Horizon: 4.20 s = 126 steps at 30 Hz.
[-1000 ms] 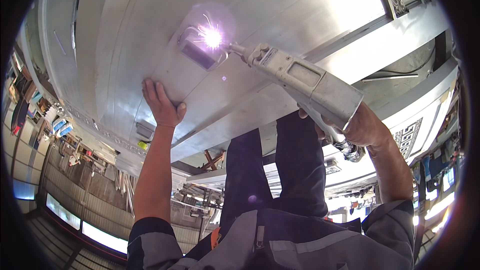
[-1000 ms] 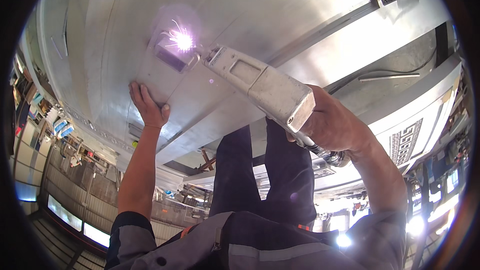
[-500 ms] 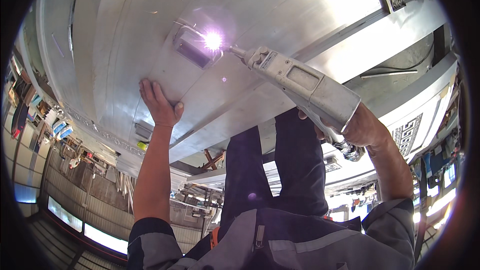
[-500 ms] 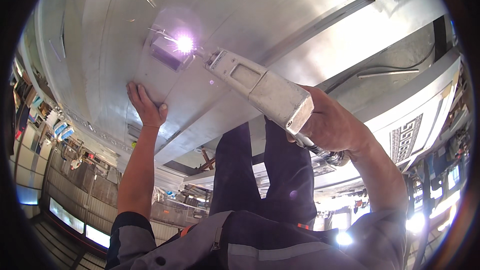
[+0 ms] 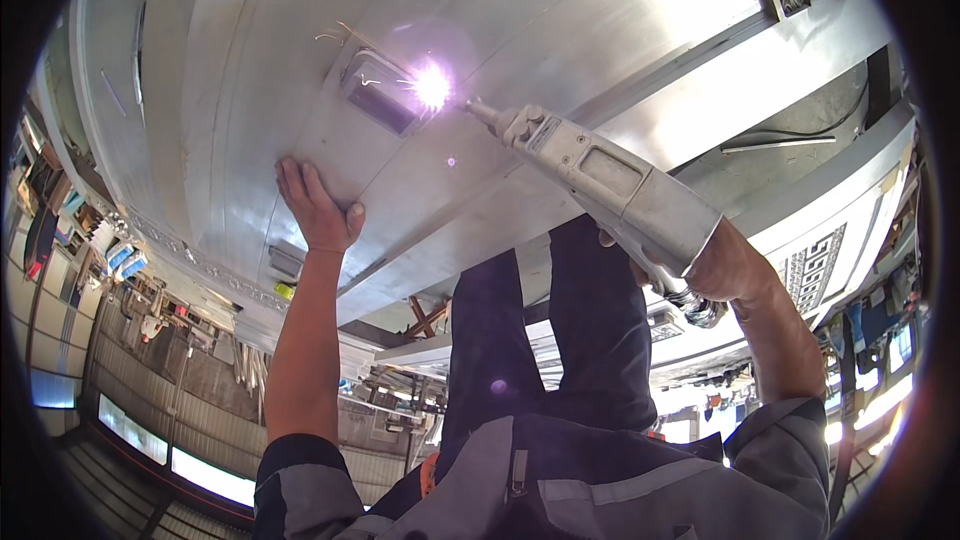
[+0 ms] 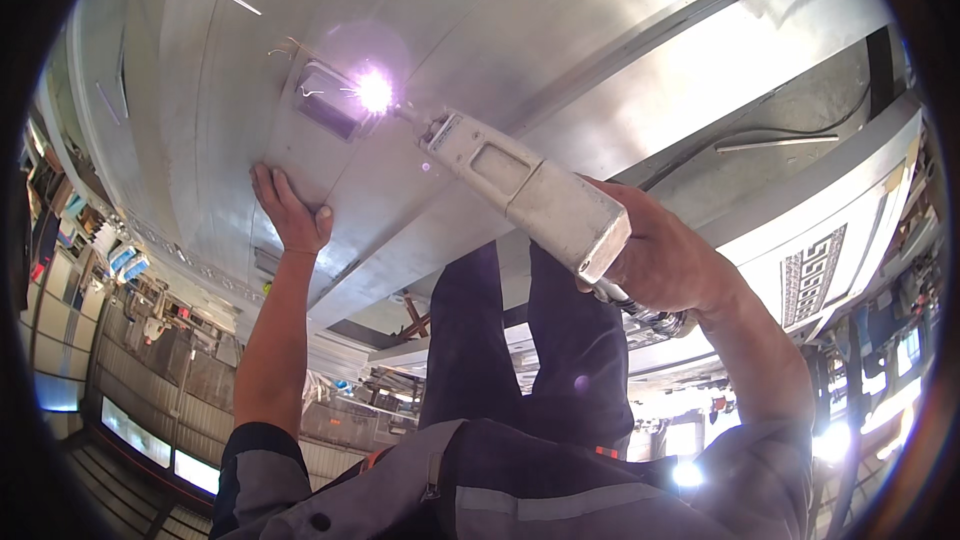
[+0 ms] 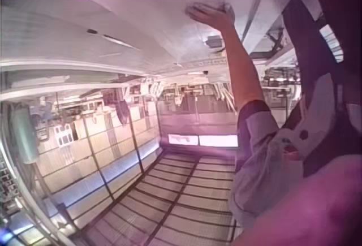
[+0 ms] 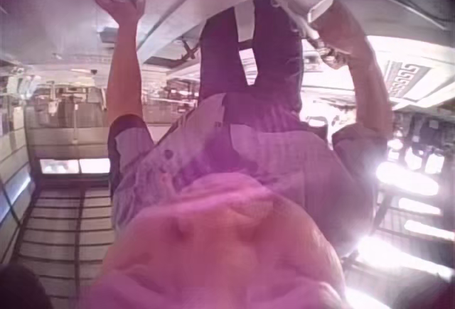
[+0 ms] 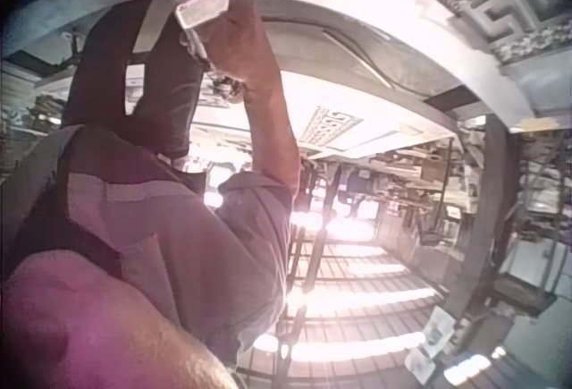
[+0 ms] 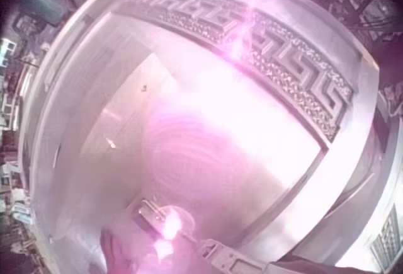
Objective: The person measures a metal surface with a tape measure, then uses a handheld welding tool to attach decorative metal pieces to a large metal panel. The person positions each piece and welds it in place, creating visible sparks.
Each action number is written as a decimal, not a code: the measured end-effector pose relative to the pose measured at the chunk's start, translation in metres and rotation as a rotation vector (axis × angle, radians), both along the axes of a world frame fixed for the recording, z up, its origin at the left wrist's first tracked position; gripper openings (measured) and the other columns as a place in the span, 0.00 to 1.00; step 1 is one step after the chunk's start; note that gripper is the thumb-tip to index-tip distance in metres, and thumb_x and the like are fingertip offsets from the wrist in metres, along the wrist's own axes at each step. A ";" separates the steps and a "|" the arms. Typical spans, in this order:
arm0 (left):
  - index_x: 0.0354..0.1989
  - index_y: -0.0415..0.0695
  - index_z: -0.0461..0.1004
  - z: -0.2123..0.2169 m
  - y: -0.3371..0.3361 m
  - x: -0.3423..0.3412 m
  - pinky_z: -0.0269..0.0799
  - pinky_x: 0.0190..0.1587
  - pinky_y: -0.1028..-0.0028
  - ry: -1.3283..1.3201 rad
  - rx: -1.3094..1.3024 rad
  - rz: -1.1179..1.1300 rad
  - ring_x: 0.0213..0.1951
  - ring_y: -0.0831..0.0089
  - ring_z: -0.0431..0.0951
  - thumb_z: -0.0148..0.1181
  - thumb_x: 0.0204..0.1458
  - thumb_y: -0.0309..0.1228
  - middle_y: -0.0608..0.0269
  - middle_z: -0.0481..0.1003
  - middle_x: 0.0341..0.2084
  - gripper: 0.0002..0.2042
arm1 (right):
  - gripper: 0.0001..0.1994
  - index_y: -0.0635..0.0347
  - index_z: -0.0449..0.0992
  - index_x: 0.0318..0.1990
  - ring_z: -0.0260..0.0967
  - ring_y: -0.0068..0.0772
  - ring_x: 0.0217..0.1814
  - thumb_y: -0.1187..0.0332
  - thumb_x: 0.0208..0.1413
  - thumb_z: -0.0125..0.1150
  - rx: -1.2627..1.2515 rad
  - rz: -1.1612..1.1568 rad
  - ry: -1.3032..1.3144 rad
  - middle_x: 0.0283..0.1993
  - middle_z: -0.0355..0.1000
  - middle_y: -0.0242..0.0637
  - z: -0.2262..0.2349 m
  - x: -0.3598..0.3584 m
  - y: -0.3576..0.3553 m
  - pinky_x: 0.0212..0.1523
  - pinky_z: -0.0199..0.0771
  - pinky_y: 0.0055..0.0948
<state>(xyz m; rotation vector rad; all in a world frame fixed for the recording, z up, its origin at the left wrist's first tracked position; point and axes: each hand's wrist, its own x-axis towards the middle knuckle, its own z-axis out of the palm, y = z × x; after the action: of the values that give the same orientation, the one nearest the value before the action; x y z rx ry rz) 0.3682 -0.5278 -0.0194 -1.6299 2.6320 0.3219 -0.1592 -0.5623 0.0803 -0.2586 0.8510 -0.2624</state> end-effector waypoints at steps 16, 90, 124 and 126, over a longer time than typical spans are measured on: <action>0.72 0.31 0.51 0.001 -0.001 -0.002 0.48 0.70 0.30 0.010 -0.005 0.002 0.70 0.25 0.51 0.39 0.62 0.64 0.30 0.50 0.70 0.46 | 0.29 0.67 0.65 0.69 0.76 0.24 0.38 0.66 0.63 0.66 -0.069 -0.094 -0.045 0.45 0.75 0.38 0.009 -0.009 0.014 0.38 0.80 0.26; 0.72 0.33 0.52 -0.003 0.002 0.001 0.49 0.68 0.29 0.018 -0.017 0.004 0.71 0.27 0.50 0.40 0.62 0.63 0.32 0.49 0.72 0.44 | 0.40 0.65 0.64 0.67 0.79 0.25 0.36 0.43 0.59 0.67 -0.094 -0.006 0.076 0.49 0.80 0.41 -0.014 0.013 -0.016 0.34 0.81 0.26; 0.72 0.31 0.52 -0.002 0.001 0.001 0.48 0.70 0.32 -0.004 0.000 0.020 0.72 0.27 0.49 0.41 0.61 0.64 0.33 0.49 0.71 0.46 | 0.30 0.65 0.70 0.63 0.78 0.21 0.38 0.55 0.61 0.71 -0.027 -0.132 -0.047 0.48 0.79 0.36 -0.004 0.002 0.015 0.37 0.80 0.22; 0.72 0.31 0.52 -0.003 0.000 0.001 0.48 0.70 0.32 0.011 -0.010 0.014 0.72 0.27 0.49 0.40 0.62 0.64 0.33 0.49 0.71 0.46 | 0.30 0.65 0.70 0.63 0.77 0.21 0.37 0.53 0.62 0.70 -0.029 -0.133 -0.048 0.48 0.79 0.36 -0.002 0.001 0.017 0.36 0.79 0.23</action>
<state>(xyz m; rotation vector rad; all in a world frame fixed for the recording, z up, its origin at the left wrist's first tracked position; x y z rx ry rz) 0.3688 -0.5278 -0.0225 -1.6555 2.6353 0.3190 -0.1578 -0.5452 0.0782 -0.2217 0.8185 -0.4041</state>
